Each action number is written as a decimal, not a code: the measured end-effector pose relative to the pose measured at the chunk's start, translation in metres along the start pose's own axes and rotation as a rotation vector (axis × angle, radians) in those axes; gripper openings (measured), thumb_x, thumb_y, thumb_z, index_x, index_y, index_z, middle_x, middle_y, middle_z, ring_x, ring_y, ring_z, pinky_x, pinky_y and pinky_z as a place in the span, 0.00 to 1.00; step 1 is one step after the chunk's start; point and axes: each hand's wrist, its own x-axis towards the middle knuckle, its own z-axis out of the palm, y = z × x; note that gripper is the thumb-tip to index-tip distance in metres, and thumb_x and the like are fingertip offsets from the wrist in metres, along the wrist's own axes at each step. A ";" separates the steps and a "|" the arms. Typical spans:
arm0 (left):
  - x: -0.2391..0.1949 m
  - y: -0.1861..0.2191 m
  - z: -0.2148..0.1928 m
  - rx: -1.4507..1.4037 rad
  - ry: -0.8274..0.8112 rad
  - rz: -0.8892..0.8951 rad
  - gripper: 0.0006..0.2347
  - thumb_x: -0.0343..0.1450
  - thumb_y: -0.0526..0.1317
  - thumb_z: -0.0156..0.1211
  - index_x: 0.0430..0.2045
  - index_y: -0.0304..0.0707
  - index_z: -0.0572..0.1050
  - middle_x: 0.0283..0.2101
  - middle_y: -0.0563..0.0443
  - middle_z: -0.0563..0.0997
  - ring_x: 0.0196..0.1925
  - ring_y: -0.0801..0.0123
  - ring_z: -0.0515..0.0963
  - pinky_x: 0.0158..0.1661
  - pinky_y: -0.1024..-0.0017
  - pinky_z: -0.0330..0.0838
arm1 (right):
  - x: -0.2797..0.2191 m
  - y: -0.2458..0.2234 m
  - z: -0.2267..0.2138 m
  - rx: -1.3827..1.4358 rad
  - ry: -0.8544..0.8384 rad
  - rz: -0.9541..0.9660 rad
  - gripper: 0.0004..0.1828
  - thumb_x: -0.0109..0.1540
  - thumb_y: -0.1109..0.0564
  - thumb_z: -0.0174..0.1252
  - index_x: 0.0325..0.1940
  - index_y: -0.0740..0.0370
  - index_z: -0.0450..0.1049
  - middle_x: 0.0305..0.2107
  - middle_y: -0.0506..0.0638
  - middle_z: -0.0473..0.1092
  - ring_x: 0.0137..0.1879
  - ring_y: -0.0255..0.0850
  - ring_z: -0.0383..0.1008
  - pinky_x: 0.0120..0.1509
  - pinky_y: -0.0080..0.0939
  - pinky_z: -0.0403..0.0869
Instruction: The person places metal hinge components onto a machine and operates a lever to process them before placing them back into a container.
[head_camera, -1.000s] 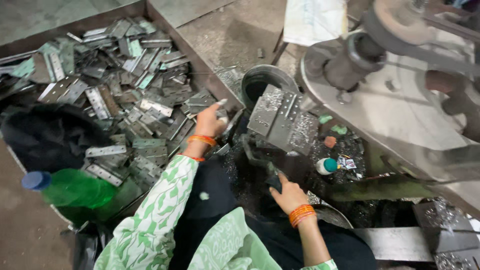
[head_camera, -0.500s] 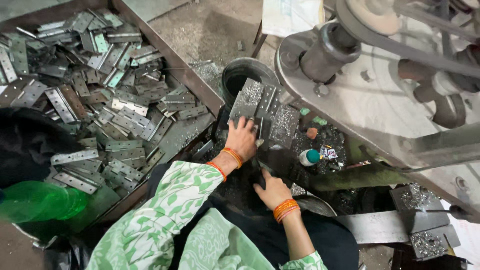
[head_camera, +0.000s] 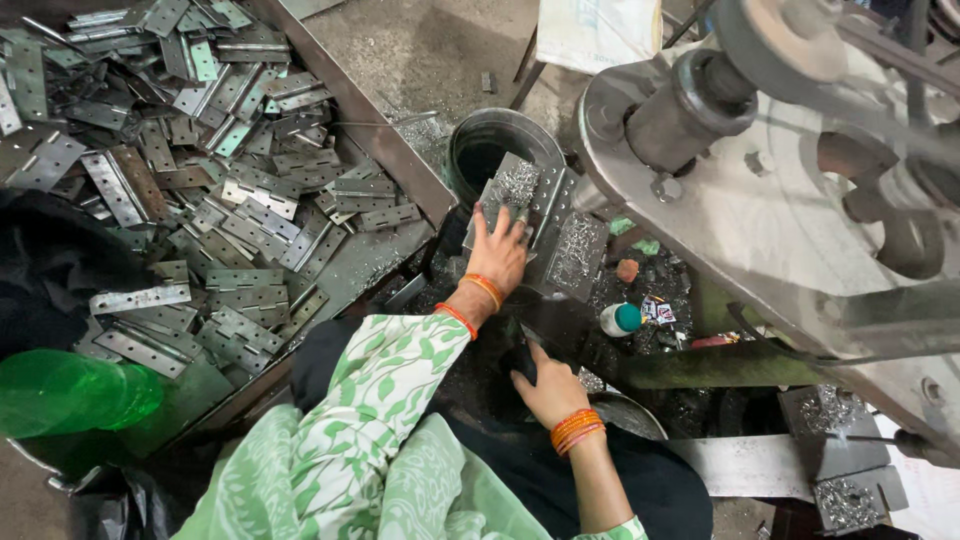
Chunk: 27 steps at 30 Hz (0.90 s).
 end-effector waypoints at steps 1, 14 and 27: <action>0.004 0.002 -0.002 0.003 -0.033 0.006 0.15 0.72 0.44 0.49 0.46 0.48 0.82 0.67 0.49 0.68 0.73 0.44 0.55 0.63 0.24 0.43 | 0.000 0.001 0.002 -0.012 0.012 -0.010 0.39 0.59 0.41 0.60 0.71 0.56 0.62 0.43 0.70 0.75 0.50 0.65 0.76 0.57 0.60 0.74; 0.007 0.005 -0.003 -0.057 0.233 -0.070 0.18 0.73 0.47 0.48 0.48 0.41 0.82 0.62 0.48 0.72 0.71 0.46 0.58 0.66 0.27 0.45 | -0.013 0.028 0.120 0.118 0.138 0.102 0.47 0.56 0.47 0.64 0.77 0.48 0.51 0.51 0.64 0.75 0.50 0.61 0.77 0.51 0.58 0.77; 0.005 0.011 0.015 -0.055 0.095 -0.006 0.16 0.70 0.42 0.50 0.47 0.41 0.81 0.63 0.53 0.73 0.70 0.48 0.60 0.63 0.30 0.51 | 0.004 0.032 0.044 0.086 -0.005 0.121 0.40 0.59 0.44 0.63 0.73 0.55 0.62 0.41 0.67 0.78 0.50 0.61 0.79 0.56 0.56 0.77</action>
